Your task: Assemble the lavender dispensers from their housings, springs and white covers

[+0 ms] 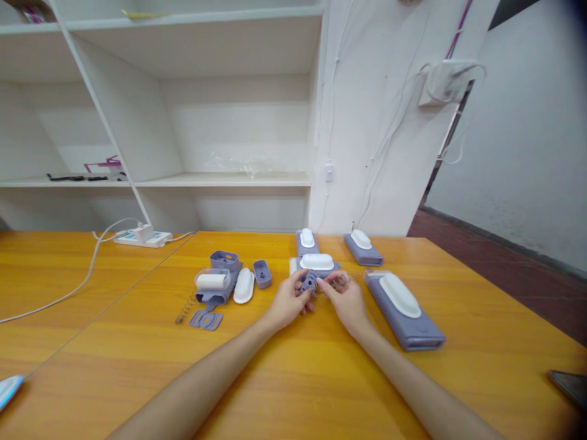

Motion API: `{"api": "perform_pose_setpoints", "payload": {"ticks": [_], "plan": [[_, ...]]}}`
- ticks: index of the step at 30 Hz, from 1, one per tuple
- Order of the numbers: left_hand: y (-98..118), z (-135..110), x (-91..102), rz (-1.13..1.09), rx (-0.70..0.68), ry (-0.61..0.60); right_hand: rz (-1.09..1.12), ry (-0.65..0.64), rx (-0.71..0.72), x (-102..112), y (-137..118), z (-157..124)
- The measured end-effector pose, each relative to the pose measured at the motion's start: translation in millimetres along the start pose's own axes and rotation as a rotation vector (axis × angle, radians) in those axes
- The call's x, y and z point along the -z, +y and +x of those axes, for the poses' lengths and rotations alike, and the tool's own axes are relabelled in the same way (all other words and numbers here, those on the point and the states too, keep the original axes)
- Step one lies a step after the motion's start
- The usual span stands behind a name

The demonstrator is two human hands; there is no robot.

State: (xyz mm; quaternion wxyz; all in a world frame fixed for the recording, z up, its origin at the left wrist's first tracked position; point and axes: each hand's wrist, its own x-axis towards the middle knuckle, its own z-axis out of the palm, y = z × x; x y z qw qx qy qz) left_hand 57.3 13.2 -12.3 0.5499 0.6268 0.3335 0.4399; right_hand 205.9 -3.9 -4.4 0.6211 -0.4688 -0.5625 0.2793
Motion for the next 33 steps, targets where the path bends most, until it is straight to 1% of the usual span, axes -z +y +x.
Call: {"api": "perform_pose_setpoints", "payload": {"ticks": [4,9,13,21,25,33], "plan": [[-1.1,-0.2,-0.6,0.027,-0.001,0.008,0.135,-0.028,-0.079,1.5,-0.5,1.8],[3.6,-2.7,-3.0,0.104,-0.034,-0.004,0.147,-0.009,-0.149,2.0,-2.4,2.3],[9.1,-4.9,-4.0,0.182,-0.064,-0.025,0.203,-0.029,-0.208,2.2,-2.6,1.6],[11.2,-5.3,-3.0,0.174,-0.044,-0.040,0.257,-0.051,-0.141,2.8,-3.7,2.6],[10.0,-4.7,-2.8,0.164,-0.044,-0.038,0.259,-0.080,-0.146,3.5,-2.1,2.7],[11.4,-4.9,-2.9,0.143,-0.040,-0.047,0.258,-0.084,-0.131,3.0,3.5,2.6]]}}
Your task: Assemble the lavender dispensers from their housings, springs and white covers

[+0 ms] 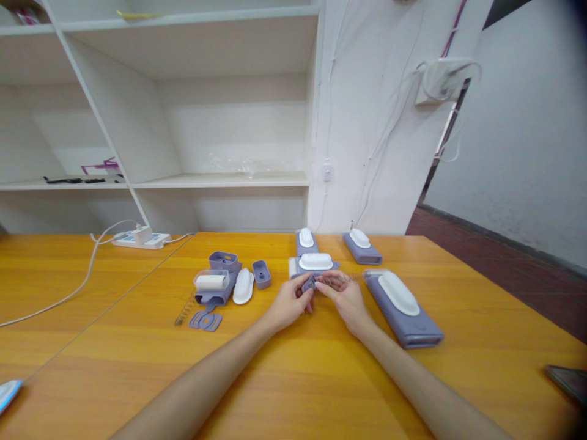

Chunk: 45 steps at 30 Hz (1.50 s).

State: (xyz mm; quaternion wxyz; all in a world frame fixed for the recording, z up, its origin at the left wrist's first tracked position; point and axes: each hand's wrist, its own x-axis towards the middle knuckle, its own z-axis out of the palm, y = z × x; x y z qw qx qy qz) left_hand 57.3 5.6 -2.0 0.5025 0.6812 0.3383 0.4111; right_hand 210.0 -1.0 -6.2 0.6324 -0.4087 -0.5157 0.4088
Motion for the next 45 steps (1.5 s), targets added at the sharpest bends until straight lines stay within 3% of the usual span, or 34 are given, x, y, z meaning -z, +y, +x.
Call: {"api": "perform_pose_setpoints", "payload": {"ticks": [10,16,20,24,29,32,45], "plan": [[1.7,0.2,1.8,-0.021,0.022,-0.013,-0.080,-0.029,0.019,-2.8,-9.4,-3.4],[0.1,2.1,4.7,-0.115,0.034,0.093,-0.162,-0.138,0.045,-6.5,-5.4,-7.3],[-1.0,3.5,6.1,-0.170,0.042,0.139,-0.287,-0.087,0.120,-6.2,1.0,-6.9],[-0.9,4.0,8.8,-0.188,0.092,0.128,-0.467,-0.037,0.288,-7.1,-4.9,-10.5],[-0.9,5.0,10.4,-0.209,0.093,0.182,-0.341,-0.165,0.096,-11.1,-4.9,-14.7],[-0.5,5.7,10.4,-0.273,0.088,0.168,-0.232,-0.154,0.018,-11.6,-0.9,-13.1],[1.2,2.5,10.2,-0.392,0.055,0.056,-0.120,-0.043,-0.017,-8.0,-0.2,-7.5]]}}
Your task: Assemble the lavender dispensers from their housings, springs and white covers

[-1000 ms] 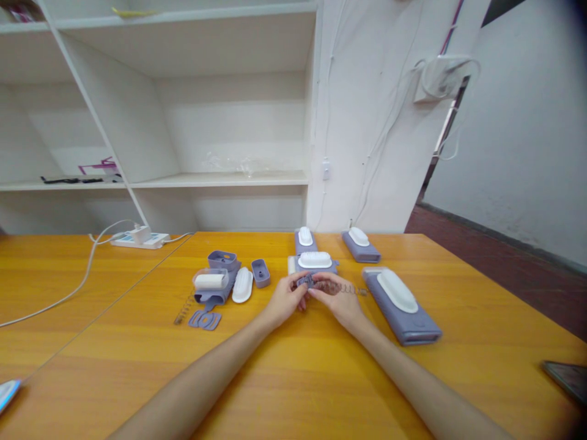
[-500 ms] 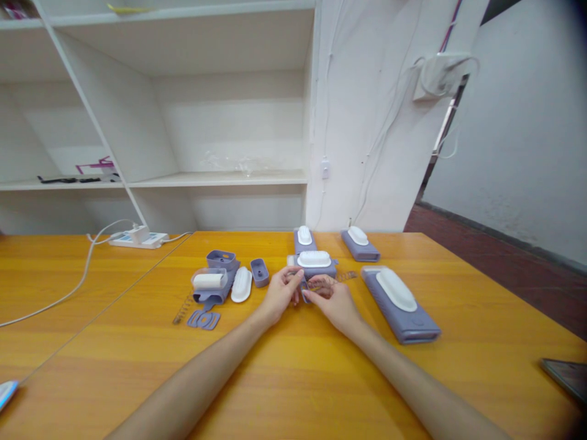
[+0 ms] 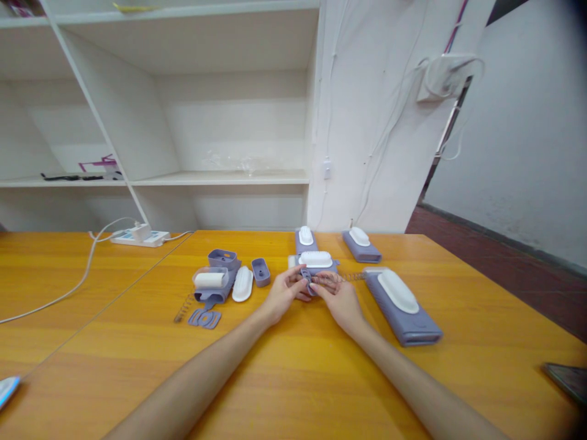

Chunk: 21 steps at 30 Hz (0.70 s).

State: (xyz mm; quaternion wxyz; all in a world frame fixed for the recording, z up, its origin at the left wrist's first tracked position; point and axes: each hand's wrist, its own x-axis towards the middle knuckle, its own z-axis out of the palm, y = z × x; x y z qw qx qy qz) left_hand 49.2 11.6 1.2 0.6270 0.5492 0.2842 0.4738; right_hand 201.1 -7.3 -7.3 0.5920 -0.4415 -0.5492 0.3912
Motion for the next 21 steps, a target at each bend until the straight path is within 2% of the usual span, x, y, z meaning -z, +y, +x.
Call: {"api": "perform_pose_setpoints", "payload": {"ticks": [14,21], "plan": [[-0.3,-0.5,0.7,0.009,-0.006,-0.011,-0.058,-0.024,0.050,1.2,-0.8,0.1],[-3.0,0.2,0.4,0.034,-0.017,0.011,-0.037,-0.048,0.009,-0.2,-2.4,-2.5]]}}
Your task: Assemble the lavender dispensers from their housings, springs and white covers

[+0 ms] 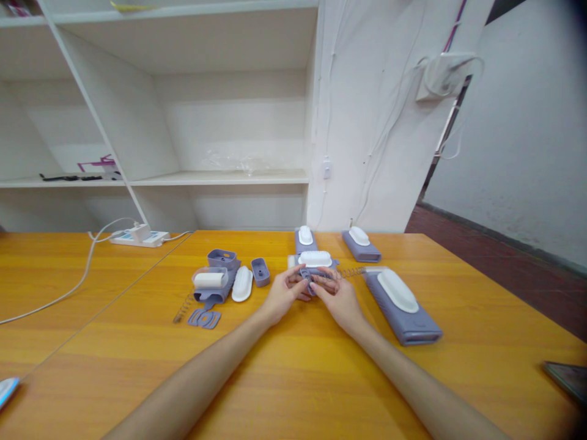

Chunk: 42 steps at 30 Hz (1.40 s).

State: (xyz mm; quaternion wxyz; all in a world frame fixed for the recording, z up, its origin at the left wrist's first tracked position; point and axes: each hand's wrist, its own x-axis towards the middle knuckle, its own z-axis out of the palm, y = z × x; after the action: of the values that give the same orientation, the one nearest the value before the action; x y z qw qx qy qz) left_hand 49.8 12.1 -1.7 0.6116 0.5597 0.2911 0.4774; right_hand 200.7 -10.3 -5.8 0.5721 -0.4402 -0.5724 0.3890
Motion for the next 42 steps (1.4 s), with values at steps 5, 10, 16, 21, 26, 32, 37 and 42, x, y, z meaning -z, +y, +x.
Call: {"api": "perform_pose_setpoints", "payload": {"ticks": [5,10,16,21,26,32,37,42], "plan": [[-7.5,3.2,0.2,0.070,-0.016,0.051,-0.049,-0.036,0.023,-1.4,-0.3,-1.5],[-9.6,4.1,-1.3,0.062,-0.024,0.042,-0.120,-0.008,0.077,-1.7,-2.2,-2.3],[-6.9,2.3,-2.4,0.127,-0.021,0.071,-0.154,-0.034,0.074,-1.0,0.2,-1.3],[-3.4,1.3,-4.2,0.140,-0.011,0.055,-0.285,-0.029,0.113,0.6,0.4,-1.8],[-1.6,1.2,-5.0,0.095,0.009,0.048,-0.427,-0.006,0.275,2.2,-3.4,-2.2],[-6.5,2.4,-0.8,0.055,0.027,0.078,-0.565,0.064,0.244,4.2,3.9,-0.8],[-4.8,2.0,-1.1,0.068,0.025,0.072,-0.673,0.057,0.220,4.6,3.6,-2.5],[-2.2,1.7,-1.6,0.040,0.045,0.039,-0.707,0.051,0.219,4.4,0.2,-2.9]]}}
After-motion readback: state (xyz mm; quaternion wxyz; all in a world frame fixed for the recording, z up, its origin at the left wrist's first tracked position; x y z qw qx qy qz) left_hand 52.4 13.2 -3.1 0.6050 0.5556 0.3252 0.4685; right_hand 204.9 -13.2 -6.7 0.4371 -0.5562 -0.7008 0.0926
